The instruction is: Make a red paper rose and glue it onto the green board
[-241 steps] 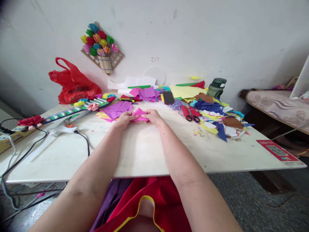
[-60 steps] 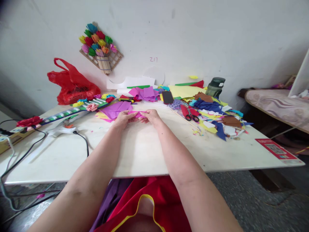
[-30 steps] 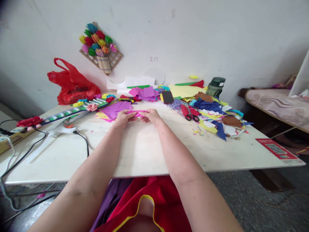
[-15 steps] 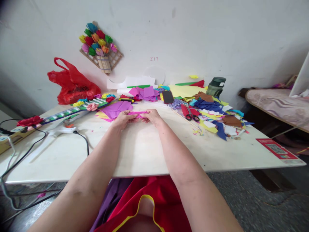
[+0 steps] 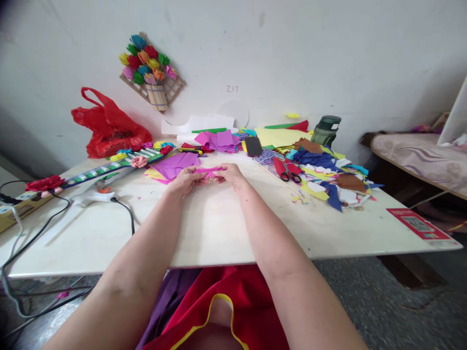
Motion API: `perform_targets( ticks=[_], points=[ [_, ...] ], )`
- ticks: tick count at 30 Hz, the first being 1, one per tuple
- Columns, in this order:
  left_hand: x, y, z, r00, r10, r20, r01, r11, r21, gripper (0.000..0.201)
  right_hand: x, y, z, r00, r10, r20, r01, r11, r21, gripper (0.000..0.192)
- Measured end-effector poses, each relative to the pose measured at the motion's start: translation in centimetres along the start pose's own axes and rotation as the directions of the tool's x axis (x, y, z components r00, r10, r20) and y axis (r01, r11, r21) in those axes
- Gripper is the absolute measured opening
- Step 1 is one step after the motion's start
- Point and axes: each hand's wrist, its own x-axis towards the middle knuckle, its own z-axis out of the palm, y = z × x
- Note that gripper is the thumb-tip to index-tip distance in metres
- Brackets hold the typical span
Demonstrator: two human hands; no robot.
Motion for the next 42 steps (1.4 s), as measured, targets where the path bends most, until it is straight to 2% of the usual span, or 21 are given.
perform_targets(
  ticks=[7,19,29,42],
  points=[
    [-0.01,0.02,-0.06,0.999,-0.008,0.038,0.010,0.998,-0.070,0.017,-0.03,-0.15,-0.09,1.000,0.008,-0.007,-0.007,1.000,0.017,0.027],
    [-0.31,0.37,0.14,1.000,-0.025,0.011,0.026,0.993,-0.115,0.017,-0.23,-0.43,-0.23,1.000,-0.014,0.021,0.014,0.999,0.033,0.021],
    [-0.09,0.10,-0.11,0.999,-0.001,0.051,0.008,0.992,-0.123,0.014,-0.39,-0.55,-0.21,0.999,-0.028,0.040,0.027,0.999,0.038,0.021],
    [-0.13,0.37,0.09,0.999,-0.025,0.028,0.029,0.991,-0.134,0.014,-0.48,-0.72,-0.14,0.997,-0.055,0.056,0.054,0.998,0.022,0.015]
  ],
)
